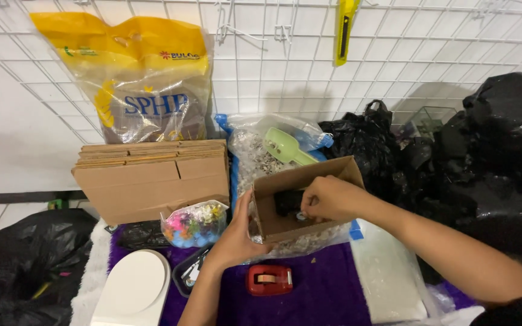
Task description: The person scoops white gravel from a large bag into a small clear plastic bag, weighs the small bag on a digital scale, and then packs several small bags into a cardboard shipping box.
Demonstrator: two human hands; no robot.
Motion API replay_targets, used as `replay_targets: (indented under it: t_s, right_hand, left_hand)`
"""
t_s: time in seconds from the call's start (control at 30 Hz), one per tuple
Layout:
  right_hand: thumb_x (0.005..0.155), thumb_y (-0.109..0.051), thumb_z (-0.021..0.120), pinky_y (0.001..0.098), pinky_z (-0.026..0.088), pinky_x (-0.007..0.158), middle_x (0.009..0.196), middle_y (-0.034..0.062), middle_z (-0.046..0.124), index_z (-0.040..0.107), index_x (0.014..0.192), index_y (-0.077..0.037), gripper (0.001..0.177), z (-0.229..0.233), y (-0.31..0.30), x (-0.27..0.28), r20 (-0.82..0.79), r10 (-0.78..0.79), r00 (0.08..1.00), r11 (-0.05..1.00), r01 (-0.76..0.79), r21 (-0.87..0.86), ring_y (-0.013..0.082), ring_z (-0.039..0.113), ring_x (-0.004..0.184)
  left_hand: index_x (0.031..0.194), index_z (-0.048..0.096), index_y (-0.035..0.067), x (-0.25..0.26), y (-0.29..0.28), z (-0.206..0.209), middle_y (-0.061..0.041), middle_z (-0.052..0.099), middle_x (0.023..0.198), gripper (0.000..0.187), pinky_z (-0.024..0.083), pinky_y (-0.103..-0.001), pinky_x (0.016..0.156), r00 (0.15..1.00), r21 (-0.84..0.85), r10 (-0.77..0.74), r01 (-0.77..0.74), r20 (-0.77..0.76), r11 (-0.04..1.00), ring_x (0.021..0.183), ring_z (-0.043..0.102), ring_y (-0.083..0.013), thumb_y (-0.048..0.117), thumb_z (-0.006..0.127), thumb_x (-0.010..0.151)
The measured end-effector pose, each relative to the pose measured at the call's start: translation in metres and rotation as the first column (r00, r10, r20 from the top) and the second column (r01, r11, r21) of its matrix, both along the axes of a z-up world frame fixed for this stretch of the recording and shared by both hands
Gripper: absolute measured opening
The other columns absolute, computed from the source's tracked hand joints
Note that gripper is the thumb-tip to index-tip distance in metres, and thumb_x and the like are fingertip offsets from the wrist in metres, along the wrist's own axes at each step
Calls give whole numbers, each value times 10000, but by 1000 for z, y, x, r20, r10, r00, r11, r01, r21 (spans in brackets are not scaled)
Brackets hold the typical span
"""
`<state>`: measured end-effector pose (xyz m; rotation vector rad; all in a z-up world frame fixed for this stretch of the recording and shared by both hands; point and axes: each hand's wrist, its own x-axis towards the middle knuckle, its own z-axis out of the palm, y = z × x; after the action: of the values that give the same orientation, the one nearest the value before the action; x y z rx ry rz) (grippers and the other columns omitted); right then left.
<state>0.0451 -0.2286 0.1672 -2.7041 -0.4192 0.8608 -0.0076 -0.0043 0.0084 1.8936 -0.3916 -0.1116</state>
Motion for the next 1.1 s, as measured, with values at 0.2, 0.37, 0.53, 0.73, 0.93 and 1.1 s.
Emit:
replay_targets:
  t_s: [0.2,0.37,0.53,0.73,0.93,1.1]
  right_hand:
    - [798,-206,688,259,541,658,746,-35,777,831,816,-135,161,-54,-14,39,-38,170,985,985,-171,-17,117,635,629]
    - [796,-231,692,297,559,715,814,-10,790,837,863,-141,182,-66,-16,49,-25,205,978,974,-206,-90,160,665,681]
    - [852,-287,649,328,513,634,716,-17,730,808,828,-124,230,-70,-21,55,-22,282,959,944,-282,-173,171,550,588]
    - [967,-265,572,260,578,729,881,-23,816,816,933,-56,323,-11,-15,42,-80,115,990,993,-117,-22,113,734,735]
    - [914,-225,651,254,581,682,848,37,819,806,1064,-59,272,22,-49,-2,143,-324,935,885,245,396,131,731,693]
    - [777,20,763,302,486,910,1212,108,651,642,1252,15,490,-39,-114,-12,598,-465,652,657,-198,727,199,614,1033]
  left_hand:
    - [1586,69,23,2,1,4,-217,176,1662,1322,348,-442,1165,1000,64,17,-17,7,998,1494,298,-366,197,939,606]
    - [1597,25,60,1,-1,9,-207,149,1677,1343,364,-471,1153,1000,74,12,-11,-6,997,1503,282,-381,225,935,624]
    - [1574,-167,121,-8,-10,11,-262,30,1675,1476,309,-576,1186,979,9,62,-65,195,998,1502,245,-461,152,969,631]
    - [1500,325,121,-18,-24,28,-188,258,1602,987,310,-568,1214,877,-66,187,-176,442,982,1521,274,-419,354,900,733]
    - [1495,417,80,-13,-29,36,-187,331,1583,819,309,-543,1178,896,-6,179,-193,406,981,1494,304,-396,412,769,833]
    - [1450,497,57,-7,-35,35,-153,428,1540,613,247,-533,1214,871,-11,196,-214,450,977,1486,293,-363,410,572,955]
